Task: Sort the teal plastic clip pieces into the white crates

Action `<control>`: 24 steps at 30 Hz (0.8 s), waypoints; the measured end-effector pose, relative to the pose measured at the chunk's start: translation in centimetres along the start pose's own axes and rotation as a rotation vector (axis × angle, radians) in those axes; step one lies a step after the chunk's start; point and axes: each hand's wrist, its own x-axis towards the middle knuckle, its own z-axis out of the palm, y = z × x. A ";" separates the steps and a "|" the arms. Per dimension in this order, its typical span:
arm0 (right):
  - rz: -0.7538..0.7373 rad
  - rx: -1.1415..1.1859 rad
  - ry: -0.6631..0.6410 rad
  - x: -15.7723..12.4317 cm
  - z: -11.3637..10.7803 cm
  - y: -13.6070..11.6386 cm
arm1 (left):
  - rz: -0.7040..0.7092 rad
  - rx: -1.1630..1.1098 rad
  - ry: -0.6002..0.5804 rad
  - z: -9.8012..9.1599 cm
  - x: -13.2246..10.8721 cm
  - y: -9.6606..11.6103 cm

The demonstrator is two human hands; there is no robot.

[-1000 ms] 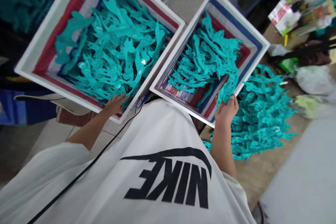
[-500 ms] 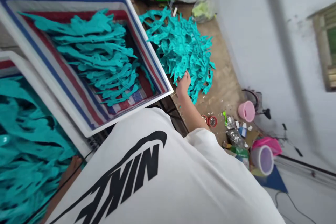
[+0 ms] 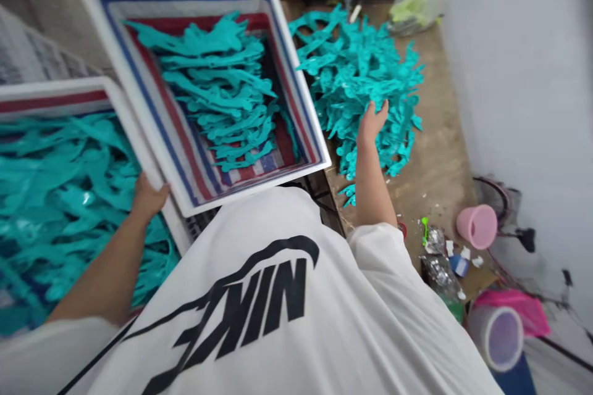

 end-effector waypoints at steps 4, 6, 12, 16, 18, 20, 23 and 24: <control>0.062 0.140 -0.053 -9.4 8.5 -6.2 | -0.056 -0.039 0.045 3.0 0.1 -0.3; -0.061 0.123 -0.381 -13.6 11.8 -9.4 | -0.089 -0.008 0.097 4.1 -0.4 -0.3; -0.341 -0.227 -1.191 -18.1 22.3 -13.7 | -0.097 0.134 0.135 5.6 -1.3 -0.6; -0.420 -0.487 -1.381 -17.2 33.0 -14.2 | -0.133 0.208 0.167 6.1 -1.1 -1.9; -0.455 -0.538 -1.397 -16.9 38.5 -14.5 | -0.142 0.238 0.209 6.4 -1.2 -2.9; -0.479 -0.555 -1.411 -17.1 43.2 -15.1 | -0.106 0.252 0.263 6.7 -1.5 -4.1; -0.501 -0.552 -1.447 -18.9 47.4 -16.4 | -0.045 0.257 0.348 7.0 -2.3 -5.4; -0.485 -0.558 -1.467 -19.9 47.9 -16.9 | -0.043 0.252 0.365 7.2 -2.5 -5.6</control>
